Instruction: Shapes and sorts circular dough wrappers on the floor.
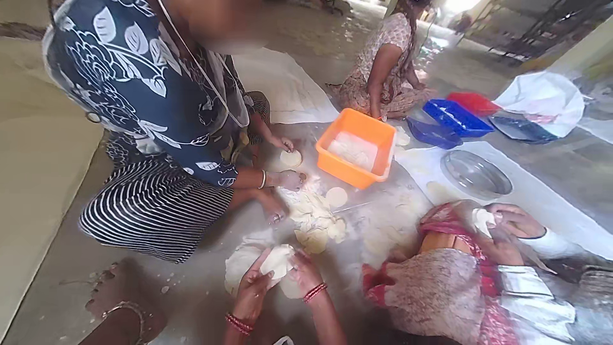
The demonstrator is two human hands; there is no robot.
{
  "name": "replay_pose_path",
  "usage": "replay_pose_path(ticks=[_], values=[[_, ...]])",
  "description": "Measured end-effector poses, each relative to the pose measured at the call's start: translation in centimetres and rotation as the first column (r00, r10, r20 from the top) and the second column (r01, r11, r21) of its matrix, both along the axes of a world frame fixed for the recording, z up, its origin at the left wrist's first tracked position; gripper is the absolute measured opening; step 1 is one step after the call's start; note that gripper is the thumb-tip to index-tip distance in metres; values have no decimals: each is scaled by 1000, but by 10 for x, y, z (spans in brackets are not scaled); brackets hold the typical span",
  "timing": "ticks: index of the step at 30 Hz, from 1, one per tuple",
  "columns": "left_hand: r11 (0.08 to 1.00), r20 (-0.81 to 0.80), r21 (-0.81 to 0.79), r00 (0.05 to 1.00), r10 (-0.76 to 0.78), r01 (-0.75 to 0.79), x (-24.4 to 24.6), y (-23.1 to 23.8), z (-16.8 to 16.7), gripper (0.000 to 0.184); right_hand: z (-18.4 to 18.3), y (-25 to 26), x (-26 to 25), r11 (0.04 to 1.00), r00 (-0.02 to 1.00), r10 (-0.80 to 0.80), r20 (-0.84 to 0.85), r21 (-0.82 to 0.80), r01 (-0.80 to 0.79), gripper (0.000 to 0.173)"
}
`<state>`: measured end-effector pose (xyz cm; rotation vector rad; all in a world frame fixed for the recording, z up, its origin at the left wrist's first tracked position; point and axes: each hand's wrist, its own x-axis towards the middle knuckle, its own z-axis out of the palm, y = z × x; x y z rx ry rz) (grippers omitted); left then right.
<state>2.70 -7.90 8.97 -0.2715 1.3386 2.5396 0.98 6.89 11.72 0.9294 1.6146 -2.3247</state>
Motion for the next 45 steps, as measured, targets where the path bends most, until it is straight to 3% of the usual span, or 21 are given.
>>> replay_pose_path(ticks=[3, 8, 10, 12, 14, 17, 19, 20, 22, 26, 32, 38, 40, 42, 44, 45], values=[[998, -3, -61, 1000, -24, 24, 0, -1, -2, 65, 0, 6, 0, 998, 1000, -16, -24, 64, 18, 27], [987, -1, -53, 989, -151, 151, 0, -2, -5, 72, 13, 22, -2, 993, 999, -46, -12, -106, 45, 21], [984, 53, -74, 986, -156, 160, 1, 0, -2, 72, 20, 27, -3, 1000, 998, -13, -58, -11, 12, 19], [989, 74, -114, 993, -89, 97, 1, 1, -4, 66, 23, 34, -5, 967, 983, 101, -153, 248, -61, 21], [989, 71, -149, 997, 26, -15, -1, 0, -8, 57, 27, 41, -5, 815, 926, 319, -202, 558, -159, 19], [970, 77, -185, 981, 176, -159, -6, -6, -9, 51, 18, 41, 3, 407, 740, 672, -6, 839, -363, 20], [959, 82, -197, 971, 225, -206, -7, -11, -9, 50, -1, 40, 11, 119, 535, 798, 278, 797, -592, 22], [955, 81, -200, 968, 238, -218, -9, -13, -8, 49, -13, 39, 15, 20, 452, 809, 375, 752, -659, 23], [950, 81, -203, 963, 257, -236, -10, -16, -6, 48, -31, 39, 23, -51, 421, 784, 457, 722, -690, 25], [946, 104, -189, 953, 284, -262, -9, -16, -9, 44, -29, 38, 27, -18, 486, 756, 439, 756, -655, 24], [942, 102, -212, 952, 287, -262, -9, -19, -11, 42, -24, 38, 24, -103, 388, 702, 596, 625, -774, 29], [877, 197, -136, 855, 479, -460, -13, -31, -7, 39, -18, 35, 26, -154, 355, 667, 655, 588, -794, 36], [855, 221, -115, 826, 519, -506, -14, -38, -8, 40, -15, 36, 26, -60, 415, 693, 590, 621, -782, 34], [834, 238, -81, 802, 548, -546, -13, -44, -11, 40, -17, 38, 27, 99, 522, 690, 501, 649, -755, 34], [809, 262, -55, 774, 577, -585, -14, -48, -12, 36, -24, 41, 25, 330, 675, 625, 392, 651, -684, 39], [802, 268, -43, 766, 584, -596, -14, -48, -13, 35, -30, 44, 24, 507, 783, 548, 295, 627, -591, 42]])
